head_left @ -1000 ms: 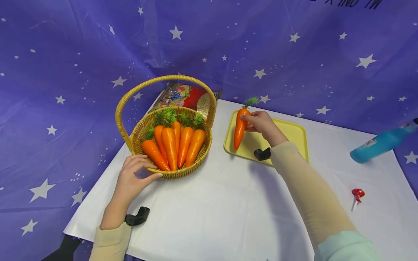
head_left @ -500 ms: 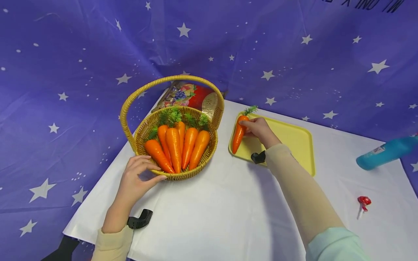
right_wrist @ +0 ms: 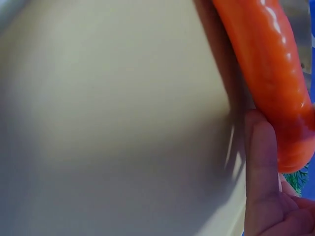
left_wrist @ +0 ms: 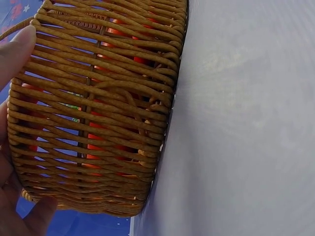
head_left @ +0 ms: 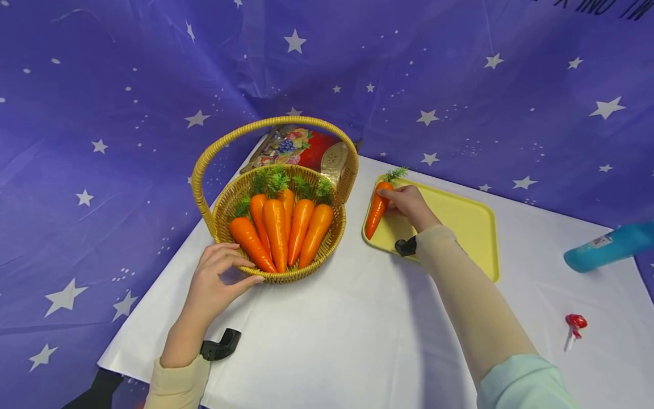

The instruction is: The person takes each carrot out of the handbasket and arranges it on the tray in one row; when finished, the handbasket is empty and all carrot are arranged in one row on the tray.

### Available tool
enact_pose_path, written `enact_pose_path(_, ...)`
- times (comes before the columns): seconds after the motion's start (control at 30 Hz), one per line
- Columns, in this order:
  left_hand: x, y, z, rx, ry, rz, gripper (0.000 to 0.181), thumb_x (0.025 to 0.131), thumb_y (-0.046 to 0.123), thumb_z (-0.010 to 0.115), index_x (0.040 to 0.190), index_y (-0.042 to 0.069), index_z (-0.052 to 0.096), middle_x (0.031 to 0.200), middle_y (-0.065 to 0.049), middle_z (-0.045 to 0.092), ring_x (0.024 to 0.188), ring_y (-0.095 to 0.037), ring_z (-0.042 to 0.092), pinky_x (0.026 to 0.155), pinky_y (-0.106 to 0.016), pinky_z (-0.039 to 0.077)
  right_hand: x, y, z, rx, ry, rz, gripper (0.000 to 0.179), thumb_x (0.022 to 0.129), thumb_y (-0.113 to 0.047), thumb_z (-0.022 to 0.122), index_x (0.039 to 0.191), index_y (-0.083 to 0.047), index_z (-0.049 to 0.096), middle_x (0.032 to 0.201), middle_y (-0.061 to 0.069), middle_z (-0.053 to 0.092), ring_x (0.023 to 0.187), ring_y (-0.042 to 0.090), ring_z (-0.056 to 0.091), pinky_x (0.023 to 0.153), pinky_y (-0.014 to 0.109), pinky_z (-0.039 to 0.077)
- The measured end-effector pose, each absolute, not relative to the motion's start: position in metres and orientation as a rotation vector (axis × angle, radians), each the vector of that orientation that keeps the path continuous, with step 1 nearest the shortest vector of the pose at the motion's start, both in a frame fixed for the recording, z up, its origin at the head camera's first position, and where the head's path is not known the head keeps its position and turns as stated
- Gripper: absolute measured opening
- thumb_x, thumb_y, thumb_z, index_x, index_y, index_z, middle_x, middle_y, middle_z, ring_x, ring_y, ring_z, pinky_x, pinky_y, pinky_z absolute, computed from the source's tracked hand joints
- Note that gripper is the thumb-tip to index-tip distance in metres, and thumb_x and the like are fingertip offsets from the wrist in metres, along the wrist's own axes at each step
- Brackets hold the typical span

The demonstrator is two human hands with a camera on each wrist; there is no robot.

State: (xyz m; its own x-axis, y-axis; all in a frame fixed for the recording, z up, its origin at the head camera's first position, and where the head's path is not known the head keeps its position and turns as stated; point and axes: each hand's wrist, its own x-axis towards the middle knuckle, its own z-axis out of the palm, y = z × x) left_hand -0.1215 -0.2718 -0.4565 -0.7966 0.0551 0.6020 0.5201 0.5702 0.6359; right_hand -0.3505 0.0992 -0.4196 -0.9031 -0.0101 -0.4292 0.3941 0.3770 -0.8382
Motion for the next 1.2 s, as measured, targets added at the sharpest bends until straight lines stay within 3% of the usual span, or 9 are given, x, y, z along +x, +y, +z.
enact_pose_path(0.37,-0.12,-0.272,-0.454,-0.448,-2.286,-1.155,0.038,0.052,-0.001,0.091,0.083,0.012,0.074,0.091,-0.004,0.069,0.112,-0.029,0.049,0.106,-0.032,0.028,-0.349,0.101,-0.424,0.345,2.292,-1.475,0.05,0.089,-0.034,0.07,0.115,0.004,0.051,0.105,0.011,0.06,0.082,0.019,0.066,0.089,0.034,0.052)
enact_pose_path(0.8,-0.119,-0.272,-0.455,-0.468,-2.273,-1.135,0.036,0.053,0.001,0.091,0.082,0.011,0.073,0.09,-0.002,0.068,0.109,-0.03,0.049,0.104,-0.032,0.03,-0.343,0.1,-0.419,0.309,2.376,-1.372,0.053,0.088,-0.042,0.069,0.111,0.004,0.055,0.091,0.009,0.062,0.089,0.027,0.065,0.09,0.035,0.051)
enact_pose_path(0.9,-0.118,-0.272,-0.455,-0.463,-2.27,-1.127,0.036,0.053,0.002,0.092,0.081,0.01,0.072,0.088,-0.002,0.067,0.107,-0.029,0.05,0.102,-0.031,0.031,-0.339,0.1,-0.414,0.291,2.405,-1.347,0.058,0.089,-0.042,0.068,0.117,0.006,0.053,0.097,0.013,0.059,0.093,0.032,0.064,0.09,0.037,0.051)
enact_pose_path(1.07,-0.117,-0.272,-0.453,-0.449,-2.286,-1.126,0.034,0.055,0.005,0.092,0.081,0.009,0.072,0.089,-0.003,0.067,0.106,-0.029,0.05,0.101,-0.033,0.033,-0.33,0.106,-0.402,0.256,2.471,-1.293,0.076,0.09,-0.045,0.066,0.137,0.007,0.039,0.12,0.021,0.053,0.102,0.037,0.063,0.094,0.04,0.049)
enact_pose_path(1.2,-0.118,-0.271,-0.452,-0.447,-2.295,-1.133,0.033,0.056,0.005,0.092,0.081,0.009,0.072,0.09,-0.004,0.067,0.107,-0.029,0.049,0.102,-0.038,0.032,-0.324,0.111,-0.391,0.177,2.512,-1.33,0.076,0.091,-0.04,0.066,0.14,0.009,0.036,0.13,0.023,0.049,0.107,0.04,0.059,0.094,0.041,0.049)
